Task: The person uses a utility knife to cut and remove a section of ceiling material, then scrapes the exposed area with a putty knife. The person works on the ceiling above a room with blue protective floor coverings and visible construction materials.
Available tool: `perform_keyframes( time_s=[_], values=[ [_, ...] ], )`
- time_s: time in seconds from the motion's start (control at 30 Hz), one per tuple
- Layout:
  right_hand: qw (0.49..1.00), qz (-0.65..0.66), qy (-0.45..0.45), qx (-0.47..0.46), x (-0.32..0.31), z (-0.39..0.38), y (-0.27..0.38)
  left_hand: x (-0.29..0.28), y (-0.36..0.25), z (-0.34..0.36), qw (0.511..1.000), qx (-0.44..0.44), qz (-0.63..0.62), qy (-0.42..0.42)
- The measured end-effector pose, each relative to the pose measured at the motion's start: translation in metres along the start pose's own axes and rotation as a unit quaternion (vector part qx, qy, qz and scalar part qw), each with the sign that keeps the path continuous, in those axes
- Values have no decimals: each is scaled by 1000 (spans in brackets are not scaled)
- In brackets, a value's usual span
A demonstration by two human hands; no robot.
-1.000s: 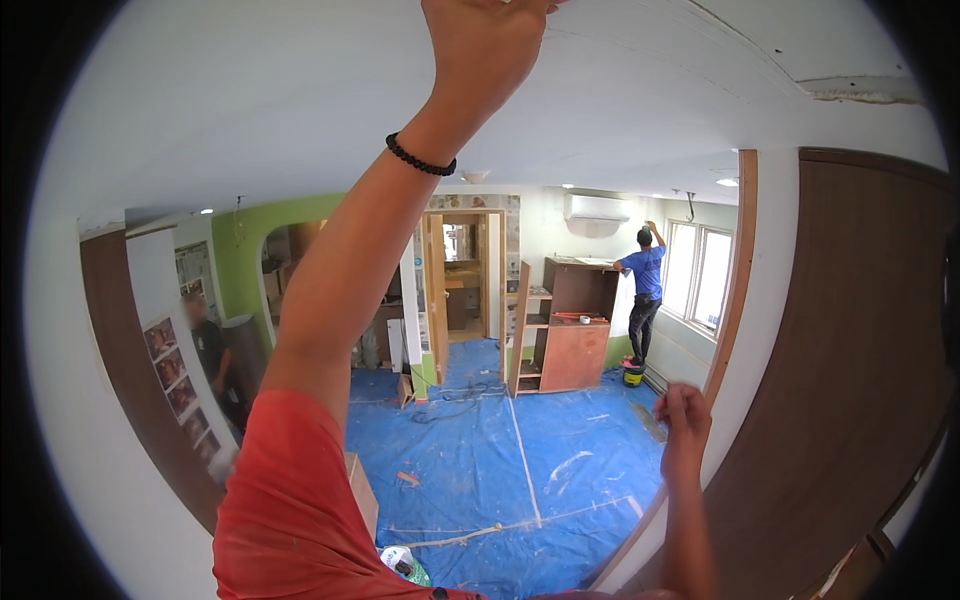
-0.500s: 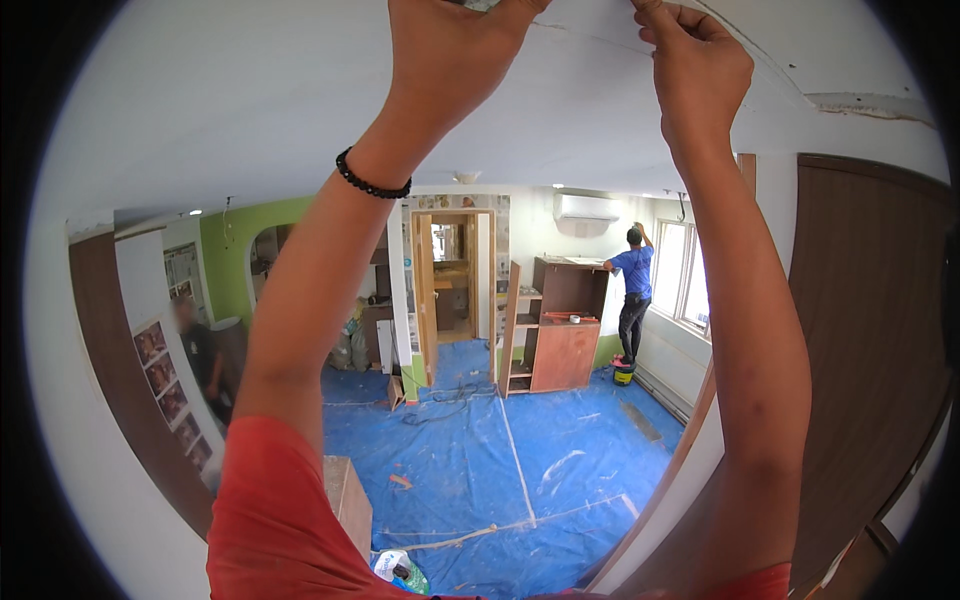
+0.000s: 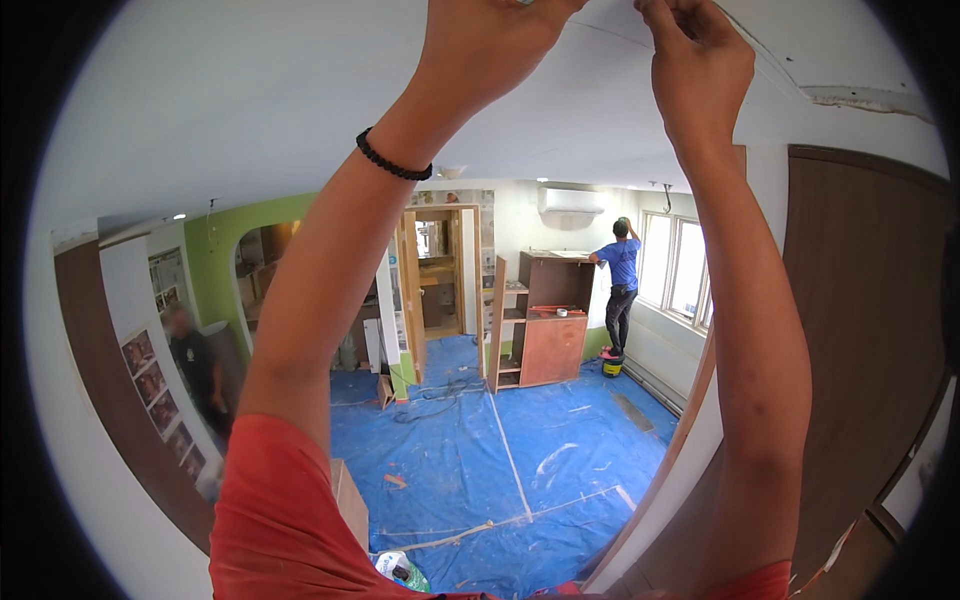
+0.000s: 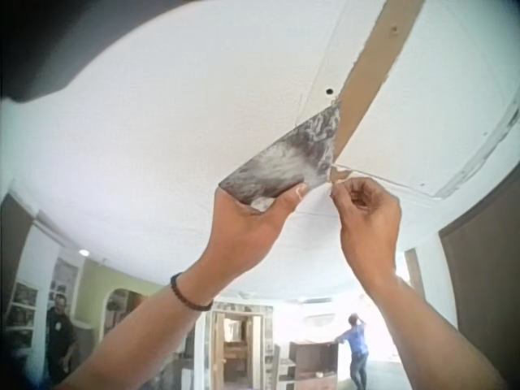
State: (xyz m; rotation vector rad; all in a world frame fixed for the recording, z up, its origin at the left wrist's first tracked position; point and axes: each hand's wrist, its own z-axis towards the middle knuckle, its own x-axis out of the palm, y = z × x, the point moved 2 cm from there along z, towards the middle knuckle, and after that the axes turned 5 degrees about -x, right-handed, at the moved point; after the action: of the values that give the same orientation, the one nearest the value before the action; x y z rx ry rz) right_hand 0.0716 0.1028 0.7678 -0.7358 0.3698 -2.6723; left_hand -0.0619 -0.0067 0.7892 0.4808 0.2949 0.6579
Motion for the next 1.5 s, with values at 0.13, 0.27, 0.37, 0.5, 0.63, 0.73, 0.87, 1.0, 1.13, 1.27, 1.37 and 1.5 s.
perform_keyframes(
  time_s=[0.13, 0.27, 0.37, 0.5, 0.63, 0.73, 0.87, 1.0, 1.13, 1.27, 1.37, 1.5],
  values=[
    [1000, 17, -13, -16, -11, 2, -13, 4, 3, 1, 1000, -10, 1, -6],
    [999, 18, -1, 32, -17, -3, -12, 7, 9, 1, 1000, -14, -4, -23],
    [994, 35, 7, 103, -12, -8, -8, 11, 14, 1, 1000, 3, 4, -30],
    [985, 52, 4, 165, -1, -4, -9, 18, 23, -2, 998, -2, -12, -54],
    [985, 68, -11, 160, 6, -7, -13, 28, 32, -9, 994, -34, -53, -87],
    [985, 60, -13, 161, 7, -7, -13, 35, 36, -10, 990, -11, -90, -111],
    [985, 49, -6, 163, 5, -2, -11, 44, 43, -9, 983, 9, -109, -145],
    [988, 43, 3, 148, 1, 0, -11, 47, 47, -9, 980, 44, -121, -150],
    [990, 45, 33, 131, -7, 0, -12, 48, 42, -4, 986, 40, -93, -131],
    [989, 61, 56, 123, -6, 1, -14, 48, 29, -1, 987, 29, -105, -119],
    [987, 99, 73, 104, -7, -1, -18, 51, 24, -7, 979, -64, -92, -169],
    [985, 126, 59, 102, -8, -6, -25, 57, 24, -10, 965, -46, -148, -210]
  ],
)
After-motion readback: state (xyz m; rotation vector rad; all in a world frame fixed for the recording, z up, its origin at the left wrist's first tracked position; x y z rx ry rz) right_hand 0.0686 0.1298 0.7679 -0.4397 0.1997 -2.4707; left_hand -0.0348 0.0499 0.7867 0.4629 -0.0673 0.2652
